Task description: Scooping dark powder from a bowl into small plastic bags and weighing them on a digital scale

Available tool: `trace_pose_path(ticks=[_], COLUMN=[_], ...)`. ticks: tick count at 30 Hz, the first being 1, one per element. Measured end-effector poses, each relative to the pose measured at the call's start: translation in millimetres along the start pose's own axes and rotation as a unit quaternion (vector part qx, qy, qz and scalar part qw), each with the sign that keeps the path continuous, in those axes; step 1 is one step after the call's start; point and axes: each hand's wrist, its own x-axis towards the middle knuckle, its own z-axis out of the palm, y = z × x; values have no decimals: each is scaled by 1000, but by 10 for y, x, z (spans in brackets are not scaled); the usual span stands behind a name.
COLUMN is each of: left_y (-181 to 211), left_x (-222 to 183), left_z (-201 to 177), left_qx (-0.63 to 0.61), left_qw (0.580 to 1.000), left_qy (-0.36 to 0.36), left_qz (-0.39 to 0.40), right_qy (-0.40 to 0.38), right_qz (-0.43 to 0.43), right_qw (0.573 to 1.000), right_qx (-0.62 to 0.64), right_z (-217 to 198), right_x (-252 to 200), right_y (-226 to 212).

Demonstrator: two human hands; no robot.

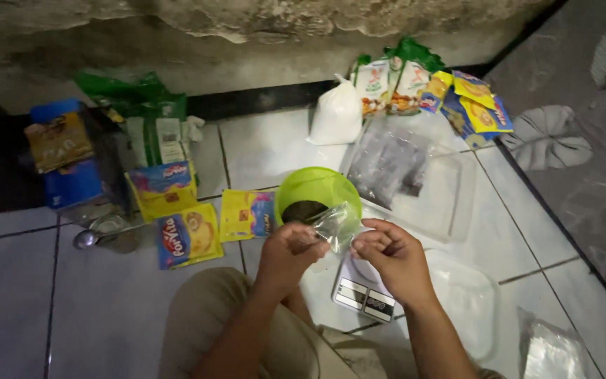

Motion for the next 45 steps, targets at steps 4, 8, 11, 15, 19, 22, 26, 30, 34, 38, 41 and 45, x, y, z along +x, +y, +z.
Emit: trace_pose_path(ticks=[4,8,11,15,19,22,26,30,34,38,41,45], left_y=[506,591,744,339,552,478,662,471,432,371,149,91], left_x=[-72,-49,-64,35,-48,-70,-101,-56,-69,-62,-2,50], left_z=[-23,-138,-113,-230,-105,-56,32,-11,-6,-55,-99,-83], left_qx=[87,86,128,42,215,229,237,217,167,189,200,238], left_qw=[990,973,958,955,950,960,961,970,982,976,964,958], left_qy=[-63,-200,-208,-268,-217,-154,-115,-103,-87,-88,-134,-152], left_qz=[-92,-79,-149,-122,-69,-54,-80,-40,-12,57,114,46], right_qy=[-12,-80,-79,-108,-117,-96,-55,-74,-60,-117,-190,-303], right_qz=[-52,-34,-51,-63,-71,-60,-137,-257,-271,-219,-139,-210], right_qw=[997,987,970,957,952,958,959,906,899,912,901,848], right_qx=[-63,-133,-226,-261,-273,-262,-241,-329,-338,-327,-365,-381], right_z=[41,34,52,48,49,102,118,193,199,172,244,396], right_x=[65,31,-9,-40,-42,-79,-132,-160,-129,-69,-37,46], right_y=[64,-72,-195,-245,-191,-190,-148,-303,-305,-321,-423,-636])
